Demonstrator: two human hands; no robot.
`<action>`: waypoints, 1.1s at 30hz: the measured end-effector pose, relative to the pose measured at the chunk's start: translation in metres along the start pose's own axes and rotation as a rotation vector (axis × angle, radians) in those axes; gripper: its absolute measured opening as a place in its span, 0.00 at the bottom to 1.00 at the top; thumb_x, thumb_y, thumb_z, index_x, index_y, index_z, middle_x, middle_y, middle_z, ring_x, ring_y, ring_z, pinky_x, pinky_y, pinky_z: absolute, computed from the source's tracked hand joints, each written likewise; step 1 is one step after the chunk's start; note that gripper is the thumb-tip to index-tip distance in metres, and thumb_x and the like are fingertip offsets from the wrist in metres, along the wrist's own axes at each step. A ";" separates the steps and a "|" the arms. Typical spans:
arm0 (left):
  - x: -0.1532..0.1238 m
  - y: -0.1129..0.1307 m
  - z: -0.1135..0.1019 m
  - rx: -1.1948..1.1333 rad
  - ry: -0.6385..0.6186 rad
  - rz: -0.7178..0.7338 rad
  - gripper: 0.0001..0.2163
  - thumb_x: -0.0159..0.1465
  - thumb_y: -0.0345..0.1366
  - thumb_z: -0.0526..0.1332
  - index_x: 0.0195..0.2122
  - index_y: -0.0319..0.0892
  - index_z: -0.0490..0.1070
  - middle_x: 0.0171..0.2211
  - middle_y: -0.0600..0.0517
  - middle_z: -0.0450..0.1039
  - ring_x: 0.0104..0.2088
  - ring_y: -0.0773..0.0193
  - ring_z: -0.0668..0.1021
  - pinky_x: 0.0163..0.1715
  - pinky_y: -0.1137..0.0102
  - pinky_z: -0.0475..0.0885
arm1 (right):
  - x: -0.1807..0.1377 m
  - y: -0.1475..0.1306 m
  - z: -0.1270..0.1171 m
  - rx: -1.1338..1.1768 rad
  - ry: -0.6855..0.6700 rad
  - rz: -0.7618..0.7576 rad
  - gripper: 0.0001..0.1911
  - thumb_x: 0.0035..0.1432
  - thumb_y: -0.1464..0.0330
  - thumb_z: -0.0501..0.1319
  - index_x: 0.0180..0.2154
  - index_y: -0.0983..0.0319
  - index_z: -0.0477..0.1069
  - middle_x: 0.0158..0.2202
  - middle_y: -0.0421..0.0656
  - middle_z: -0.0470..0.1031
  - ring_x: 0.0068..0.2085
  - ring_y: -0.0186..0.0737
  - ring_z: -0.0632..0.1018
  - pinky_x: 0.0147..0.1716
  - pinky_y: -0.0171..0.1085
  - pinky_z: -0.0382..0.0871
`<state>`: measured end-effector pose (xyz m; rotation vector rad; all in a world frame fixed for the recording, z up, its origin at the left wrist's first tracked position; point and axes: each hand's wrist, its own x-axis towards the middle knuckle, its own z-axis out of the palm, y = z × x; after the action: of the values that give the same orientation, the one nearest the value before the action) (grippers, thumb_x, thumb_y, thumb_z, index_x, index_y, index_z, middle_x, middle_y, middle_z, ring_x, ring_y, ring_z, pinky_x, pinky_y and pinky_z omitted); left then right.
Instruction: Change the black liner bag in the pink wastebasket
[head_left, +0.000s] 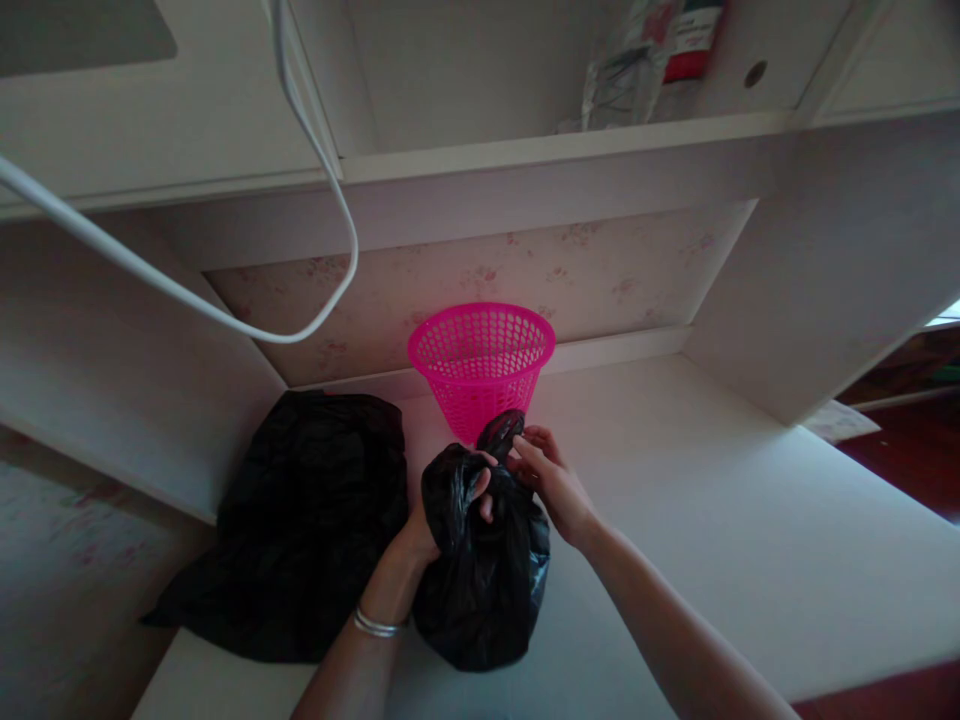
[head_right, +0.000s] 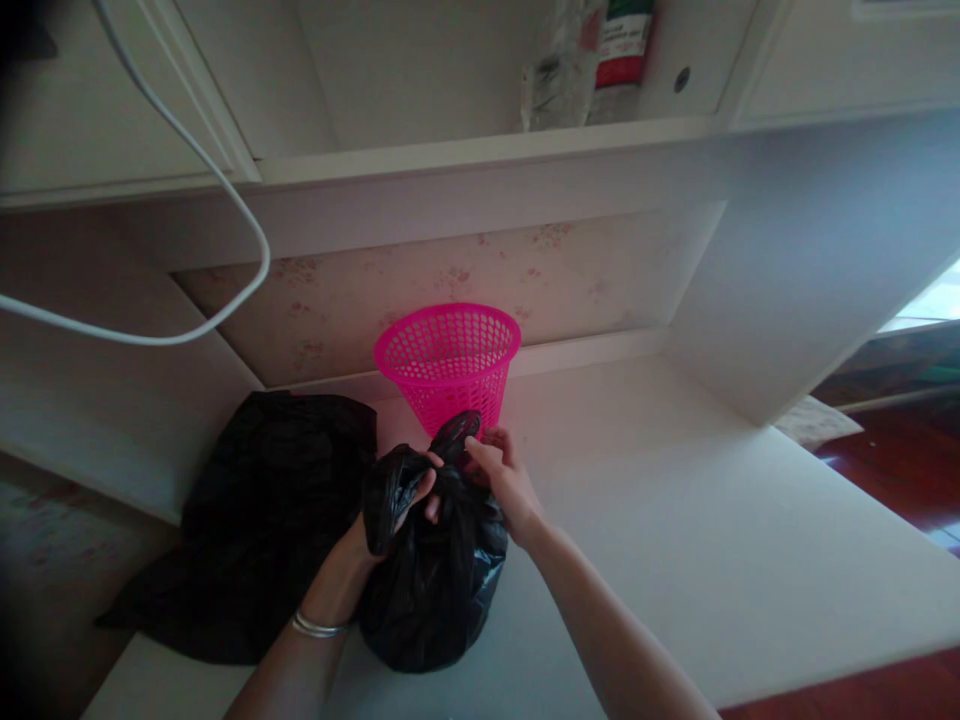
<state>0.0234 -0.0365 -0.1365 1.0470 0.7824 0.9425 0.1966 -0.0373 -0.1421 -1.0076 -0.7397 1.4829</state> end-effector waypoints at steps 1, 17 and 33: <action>0.000 0.000 0.000 0.008 -0.028 -0.003 0.22 0.56 0.54 0.75 0.42 0.44 0.76 0.18 0.58 0.71 0.22 0.66 0.74 0.28 0.70 0.69 | 0.003 -0.001 -0.001 -0.002 -0.042 0.045 0.28 0.51 0.48 0.72 0.48 0.54 0.70 0.35 0.37 0.77 0.29 0.35 0.76 0.29 0.34 0.68; -0.005 0.005 -0.006 0.128 0.006 0.063 0.17 0.58 0.51 0.74 0.38 0.44 0.79 0.36 0.50 0.78 0.34 0.60 0.78 0.37 0.66 0.75 | 0.004 -0.035 0.004 0.005 -0.222 -0.019 0.24 0.51 0.47 0.73 0.25 0.62 0.73 0.20 0.38 0.71 0.22 0.32 0.67 0.24 0.34 0.60; -0.004 -0.003 -0.005 0.052 0.269 0.067 0.24 0.54 0.53 0.76 0.44 0.42 0.81 0.38 0.47 0.83 0.42 0.54 0.83 0.48 0.60 0.78 | -0.021 -0.012 0.002 -0.395 -0.411 -0.164 0.24 0.61 0.61 0.68 0.54 0.55 0.62 0.34 0.39 0.82 0.34 0.40 0.81 0.33 0.36 0.71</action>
<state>0.0184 -0.0394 -0.1405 1.0084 1.0023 1.1408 0.1997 -0.0562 -0.1266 -0.9084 -1.4193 1.4443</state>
